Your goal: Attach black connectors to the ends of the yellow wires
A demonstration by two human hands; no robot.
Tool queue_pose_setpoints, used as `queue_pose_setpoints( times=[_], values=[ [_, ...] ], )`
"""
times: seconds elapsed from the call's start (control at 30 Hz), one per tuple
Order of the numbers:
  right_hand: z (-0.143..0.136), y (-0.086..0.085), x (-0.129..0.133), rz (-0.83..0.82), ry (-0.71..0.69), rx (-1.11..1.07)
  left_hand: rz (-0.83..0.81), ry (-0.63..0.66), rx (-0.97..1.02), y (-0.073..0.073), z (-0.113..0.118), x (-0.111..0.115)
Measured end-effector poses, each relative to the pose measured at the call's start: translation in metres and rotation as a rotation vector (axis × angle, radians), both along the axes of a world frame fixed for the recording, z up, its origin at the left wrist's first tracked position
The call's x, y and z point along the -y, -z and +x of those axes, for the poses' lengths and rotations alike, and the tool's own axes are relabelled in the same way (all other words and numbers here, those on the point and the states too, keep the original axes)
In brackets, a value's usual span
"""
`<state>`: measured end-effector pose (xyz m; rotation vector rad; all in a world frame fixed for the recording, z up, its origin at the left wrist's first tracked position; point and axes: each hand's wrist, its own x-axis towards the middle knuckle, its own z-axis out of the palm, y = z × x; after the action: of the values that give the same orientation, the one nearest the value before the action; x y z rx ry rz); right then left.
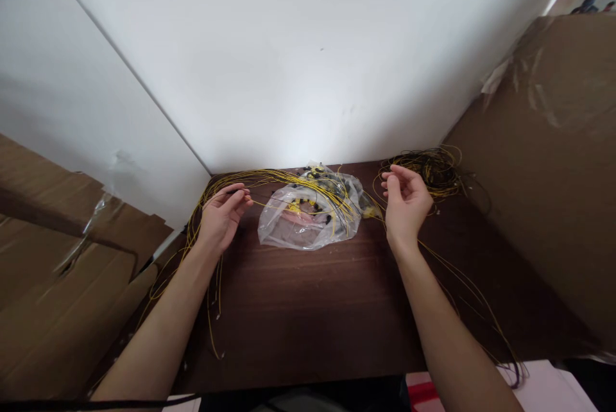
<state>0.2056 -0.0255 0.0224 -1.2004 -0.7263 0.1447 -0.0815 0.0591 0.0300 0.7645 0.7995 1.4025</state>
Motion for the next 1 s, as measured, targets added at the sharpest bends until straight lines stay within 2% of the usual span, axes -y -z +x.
queue_pose_setpoints(
  times=[0.13,0.27,0.37,0.43,0.6,0.77,1.0],
  values=[
    [-0.025,-0.011,0.008,0.034,-0.046,0.122,0.088,0.086,-0.154,-0.011,0.015,0.019],
    [-0.061,-0.017,0.021,-0.077,-0.307,0.368,0.175,0.180,-0.311,-0.013,0.027,0.037],
    [-0.080,-0.012,0.027,-0.148,-0.524,0.630,0.323,0.281,-0.480,-0.008,0.034,0.045],
    [-0.087,-0.005,0.027,-0.172,-0.607,0.702,0.390,0.352,-0.564,-0.004,0.037,0.049],
    [-0.088,0.005,0.025,-0.220,-0.610,0.650,0.414,0.463,-0.576,0.002,0.040,0.051],
    [-0.087,0.003,0.024,-0.236,-0.583,0.678,0.591,0.342,-0.804,0.004,0.038,0.050],
    [-0.094,0.010,0.026,-0.236,-0.601,0.848,0.735,0.386,-1.006,0.006,0.040,0.054]
  ],
)
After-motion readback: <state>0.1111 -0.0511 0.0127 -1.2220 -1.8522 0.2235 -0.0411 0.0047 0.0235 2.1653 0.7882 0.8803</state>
